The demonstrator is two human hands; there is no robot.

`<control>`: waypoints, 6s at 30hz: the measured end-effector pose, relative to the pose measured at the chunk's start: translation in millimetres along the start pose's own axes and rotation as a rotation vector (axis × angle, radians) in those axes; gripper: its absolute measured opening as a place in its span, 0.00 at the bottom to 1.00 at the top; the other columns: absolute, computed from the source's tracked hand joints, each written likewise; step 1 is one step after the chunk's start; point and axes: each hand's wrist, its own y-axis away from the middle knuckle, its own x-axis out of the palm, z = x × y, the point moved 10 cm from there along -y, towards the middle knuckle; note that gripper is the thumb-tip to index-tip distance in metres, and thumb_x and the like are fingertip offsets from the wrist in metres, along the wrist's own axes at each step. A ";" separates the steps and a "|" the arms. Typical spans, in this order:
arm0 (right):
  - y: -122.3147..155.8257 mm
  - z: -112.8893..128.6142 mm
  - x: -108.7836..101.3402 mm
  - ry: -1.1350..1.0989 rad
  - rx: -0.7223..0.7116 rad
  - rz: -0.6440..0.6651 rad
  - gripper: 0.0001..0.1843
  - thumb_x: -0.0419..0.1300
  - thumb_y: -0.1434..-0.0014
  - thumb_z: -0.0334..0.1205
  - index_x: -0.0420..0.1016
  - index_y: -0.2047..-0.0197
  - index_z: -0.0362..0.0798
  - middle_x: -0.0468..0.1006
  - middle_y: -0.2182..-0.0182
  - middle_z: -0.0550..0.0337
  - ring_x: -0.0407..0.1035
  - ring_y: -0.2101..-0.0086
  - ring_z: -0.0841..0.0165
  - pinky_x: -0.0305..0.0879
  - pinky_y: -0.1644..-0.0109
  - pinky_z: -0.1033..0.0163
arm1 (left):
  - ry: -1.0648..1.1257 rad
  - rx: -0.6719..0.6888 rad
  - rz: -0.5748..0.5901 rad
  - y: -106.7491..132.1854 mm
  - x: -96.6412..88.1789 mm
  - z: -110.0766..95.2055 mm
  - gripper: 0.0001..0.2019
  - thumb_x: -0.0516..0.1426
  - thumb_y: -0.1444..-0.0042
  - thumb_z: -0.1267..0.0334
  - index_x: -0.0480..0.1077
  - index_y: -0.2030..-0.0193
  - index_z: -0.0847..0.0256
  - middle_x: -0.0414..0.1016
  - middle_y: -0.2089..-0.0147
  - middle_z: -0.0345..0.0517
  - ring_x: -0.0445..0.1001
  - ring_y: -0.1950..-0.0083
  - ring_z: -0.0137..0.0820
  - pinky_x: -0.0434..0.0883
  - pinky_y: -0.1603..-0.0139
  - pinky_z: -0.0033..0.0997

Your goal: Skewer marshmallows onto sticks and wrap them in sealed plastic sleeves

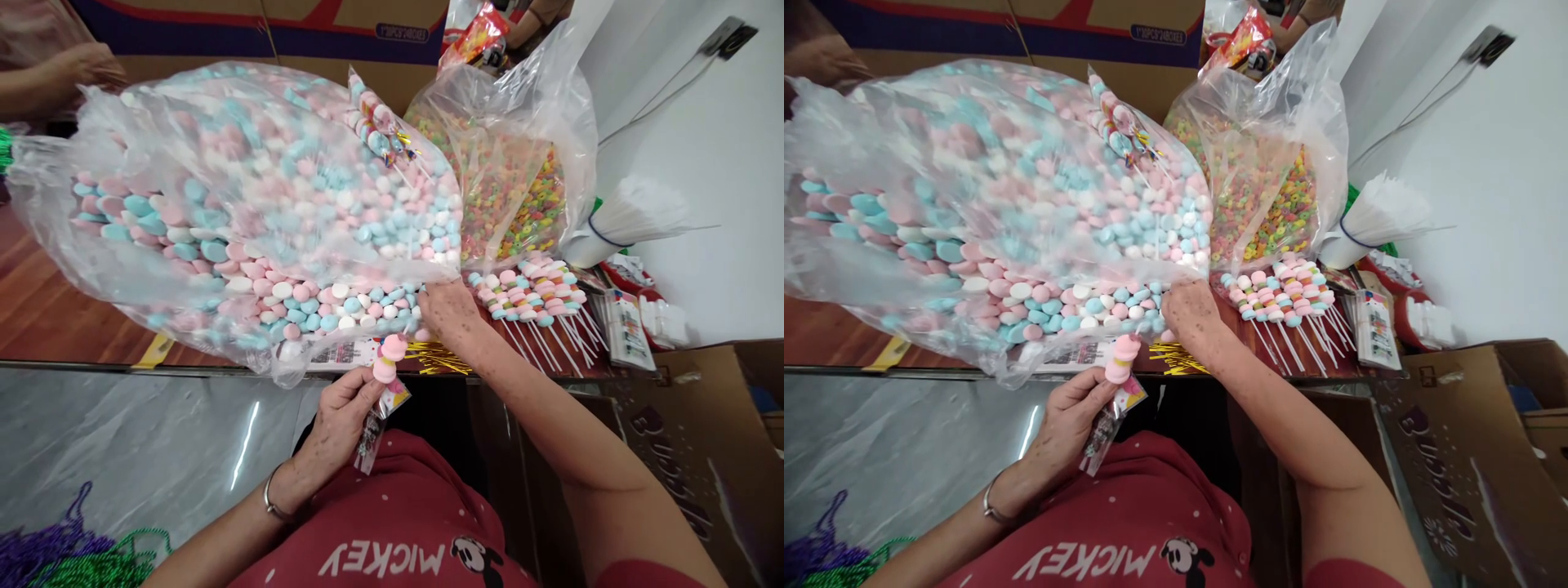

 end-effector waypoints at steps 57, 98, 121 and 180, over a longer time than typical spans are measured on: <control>23.2 -31.7 -4.4 -0.222 0.109 -0.122 0.14 0.53 0.36 0.25 0.76 0.54 0.45 0.77 0.56 0.48 0.73 0.56 0.60 0.66 0.61 0.63 | -0.183 0.057 0.011 2.9 0.4 1.0 0.16 0.61 0.45 0.50 0.79 0.66 0.62 0.73 0.72 0.42 0.65 0.70 0.29 0.67 0.68 0.25; 57.1 -31.0 22.9 -1.883 0.125 -0.185 0.12 0.68 0.45 0.44 0.80 0.60 0.46 0.77 0.72 0.63 0.65 0.77 0.76 0.63 0.73 0.69 | -0.329 0.217 0.055 -5.7 15.0 -46.1 0.12 0.58 0.43 0.56 0.80 0.66 0.60 0.77 0.71 0.40 0.70 0.68 0.29 0.67 0.66 0.24; 70.7 -24.6 -9.9 -1.395 0.043 -0.381 0.16 0.57 0.35 0.41 0.78 0.47 0.50 0.81 0.54 0.58 0.75 0.55 0.66 0.72 0.49 0.62 | -0.240 0.175 0.024 -12.1 10.0 -23.6 0.13 0.59 0.44 0.52 0.80 0.68 0.60 0.76 0.70 0.42 0.69 0.68 0.31 0.69 0.64 0.27; 52.1 -28.6 -3.4 -1.542 0.192 -0.443 0.31 0.59 0.42 0.42 0.63 0.36 0.49 0.75 0.51 0.54 0.73 0.55 0.63 0.73 0.52 0.59 | -0.083 0.165 0.048 -16.3 21.3 -31.6 0.12 0.60 0.42 0.53 0.78 0.62 0.60 0.74 0.70 0.40 0.67 0.70 0.27 0.66 0.69 0.25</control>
